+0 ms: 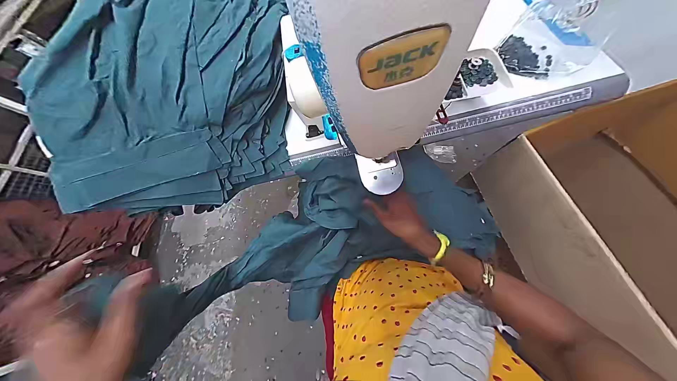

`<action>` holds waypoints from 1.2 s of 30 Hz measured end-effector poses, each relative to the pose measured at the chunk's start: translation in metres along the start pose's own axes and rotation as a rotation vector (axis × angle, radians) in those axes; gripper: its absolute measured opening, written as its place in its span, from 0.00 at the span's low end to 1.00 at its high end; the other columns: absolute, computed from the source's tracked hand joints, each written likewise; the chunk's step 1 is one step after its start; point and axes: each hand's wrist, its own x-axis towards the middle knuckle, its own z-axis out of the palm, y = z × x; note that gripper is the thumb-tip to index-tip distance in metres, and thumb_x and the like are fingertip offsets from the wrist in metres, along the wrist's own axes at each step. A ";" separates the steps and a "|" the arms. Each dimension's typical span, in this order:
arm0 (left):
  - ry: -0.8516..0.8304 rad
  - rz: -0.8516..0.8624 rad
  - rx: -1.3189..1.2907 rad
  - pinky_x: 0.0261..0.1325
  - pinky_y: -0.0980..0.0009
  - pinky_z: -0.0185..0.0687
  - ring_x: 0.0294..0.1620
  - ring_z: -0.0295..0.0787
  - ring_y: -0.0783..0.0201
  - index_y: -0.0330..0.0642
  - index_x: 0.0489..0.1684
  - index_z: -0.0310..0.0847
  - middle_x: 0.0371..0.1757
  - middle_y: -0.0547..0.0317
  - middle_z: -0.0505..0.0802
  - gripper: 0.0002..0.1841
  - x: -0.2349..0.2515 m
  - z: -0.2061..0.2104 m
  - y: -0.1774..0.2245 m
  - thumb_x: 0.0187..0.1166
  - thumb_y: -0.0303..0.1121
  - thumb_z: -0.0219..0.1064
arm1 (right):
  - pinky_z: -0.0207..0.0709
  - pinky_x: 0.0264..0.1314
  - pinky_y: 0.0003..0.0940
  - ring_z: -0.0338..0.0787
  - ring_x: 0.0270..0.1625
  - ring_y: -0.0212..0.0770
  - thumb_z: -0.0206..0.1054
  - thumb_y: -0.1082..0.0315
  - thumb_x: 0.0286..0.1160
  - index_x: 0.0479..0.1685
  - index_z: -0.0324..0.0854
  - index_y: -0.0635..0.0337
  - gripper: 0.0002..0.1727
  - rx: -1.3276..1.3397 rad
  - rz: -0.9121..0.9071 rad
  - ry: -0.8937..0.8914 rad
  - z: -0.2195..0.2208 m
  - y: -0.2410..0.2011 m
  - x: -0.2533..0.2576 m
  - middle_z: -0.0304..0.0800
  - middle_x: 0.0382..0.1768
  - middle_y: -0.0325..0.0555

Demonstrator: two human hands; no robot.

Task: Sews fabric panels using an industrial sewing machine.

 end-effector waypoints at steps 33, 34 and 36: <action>0.035 -0.644 -0.840 0.58 0.79 0.81 0.47 0.88 0.79 0.25 0.50 0.81 0.44 0.58 0.93 0.10 -0.119 0.118 0.105 0.80 0.23 0.58 | 0.82 0.64 0.27 0.90 0.61 0.37 0.60 0.62 0.89 0.51 0.91 0.53 0.13 0.277 -0.931 -0.330 0.007 -0.084 -0.026 0.94 0.55 0.42; 0.048 -0.613 -0.736 0.56 0.76 0.82 0.46 0.89 0.74 0.20 0.49 0.82 0.43 0.52 0.94 0.11 -0.126 0.122 0.098 0.78 0.21 0.60 | 0.82 0.64 0.28 0.90 0.61 0.37 0.60 0.61 0.89 0.52 0.91 0.53 0.13 0.270 -0.927 -0.323 0.004 -0.085 -0.024 0.94 0.56 0.43; 0.129 -0.484 -0.494 0.55 0.77 0.81 0.45 0.88 0.77 0.18 0.47 0.82 0.42 0.51 0.93 0.13 -0.167 0.148 0.059 0.77 0.25 0.62 | 0.82 0.65 0.32 0.90 0.64 0.39 0.59 0.57 0.90 0.56 0.91 0.53 0.16 0.211 -0.884 -0.311 -0.009 -0.078 -0.022 0.93 0.60 0.45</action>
